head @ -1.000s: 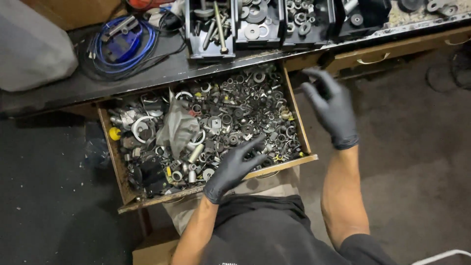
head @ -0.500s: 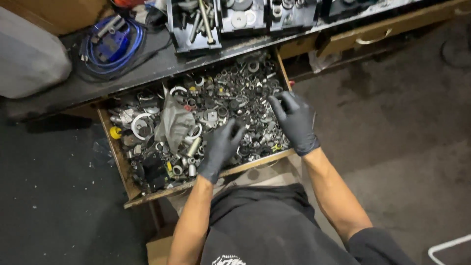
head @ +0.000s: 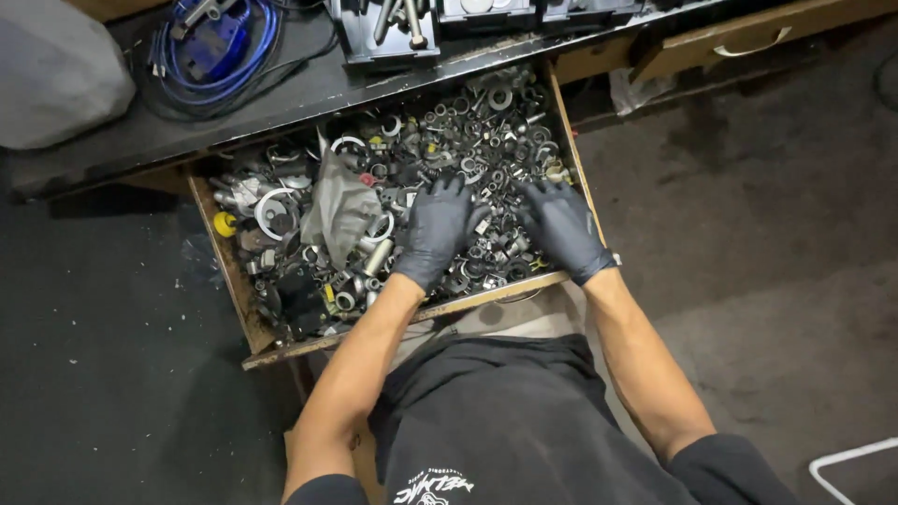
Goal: Sorting through a drawer of mixed metal hardware including bolts, nuts, and washers to find or organize specific components.
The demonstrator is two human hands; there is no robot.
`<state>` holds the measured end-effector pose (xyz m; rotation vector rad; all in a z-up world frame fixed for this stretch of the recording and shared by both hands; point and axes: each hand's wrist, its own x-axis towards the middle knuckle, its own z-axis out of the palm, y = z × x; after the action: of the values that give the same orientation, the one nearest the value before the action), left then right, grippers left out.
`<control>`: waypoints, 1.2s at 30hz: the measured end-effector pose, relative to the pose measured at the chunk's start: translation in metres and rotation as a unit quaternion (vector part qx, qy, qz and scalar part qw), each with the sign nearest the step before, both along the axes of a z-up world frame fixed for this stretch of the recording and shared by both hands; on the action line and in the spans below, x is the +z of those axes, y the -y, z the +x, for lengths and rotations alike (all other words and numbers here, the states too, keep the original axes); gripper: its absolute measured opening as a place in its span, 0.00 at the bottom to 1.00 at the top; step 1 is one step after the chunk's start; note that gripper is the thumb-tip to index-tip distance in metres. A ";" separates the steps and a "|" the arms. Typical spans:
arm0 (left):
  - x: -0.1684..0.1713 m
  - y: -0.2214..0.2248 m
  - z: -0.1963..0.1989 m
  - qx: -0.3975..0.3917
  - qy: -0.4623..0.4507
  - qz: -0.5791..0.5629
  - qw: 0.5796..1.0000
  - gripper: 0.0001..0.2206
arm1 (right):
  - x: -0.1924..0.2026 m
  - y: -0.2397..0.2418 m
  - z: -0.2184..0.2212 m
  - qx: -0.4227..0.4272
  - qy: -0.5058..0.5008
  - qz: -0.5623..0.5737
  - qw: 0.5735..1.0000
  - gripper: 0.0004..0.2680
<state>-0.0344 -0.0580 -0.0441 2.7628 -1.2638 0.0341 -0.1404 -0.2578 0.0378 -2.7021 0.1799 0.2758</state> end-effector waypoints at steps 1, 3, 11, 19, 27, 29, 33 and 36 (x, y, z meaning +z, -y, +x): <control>-0.007 0.002 0.002 0.013 0.007 -0.013 1.000 0.16 | -0.005 0.003 0.001 0.002 0.012 0.001 1.000 0.17; 0.005 0.013 0.009 0.025 0.013 -0.025 0.999 0.15 | -0.010 0.005 0.002 0.002 0.024 0.003 1.000 0.17; -0.014 0.047 0.119 0.041 0.147 -0.062 0.986 0.11 | -0.005 0.007 0.002 -0.011 0.024 0.041 0.999 0.15; 0.051 0.024 0.076 -0.014 -0.182 -0.277 0.943 0.18 | 0.045 -0.005 -0.001 -0.066 0.095 0.200 0.973 0.14; 0.156 -0.015 -0.010 -0.094 -0.323 -0.460 0.822 0.14 | 0.073 -0.038 -0.011 -0.059 0.124 0.593 0.793 0.19; 0.144 -0.021 -0.011 -0.115 -0.276 -0.442 0.846 0.16 | 0.063 -0.046 -0.012 -0.121 0.147 0.579 0.793 0.14; 0.132 -0.023 -0.019 -0.122 -0.233 -0.413 0.872 0.19 | 0.069 -0.054 -0.012 -0.145 0.163 0.539 0.814 0.11; 0.134 -0.017 -0.024 -0.128 -0.158 -0.408 0.890 0.18 | 0.098 -0.054 -0.009 -0.113 0.229 0.425 0.868 0.07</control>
<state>-0.0588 -0.0406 0.0897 1.7925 -1.1539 0.0724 -0.1489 -0.2040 0.1356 -1.7716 0.1749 -0.3054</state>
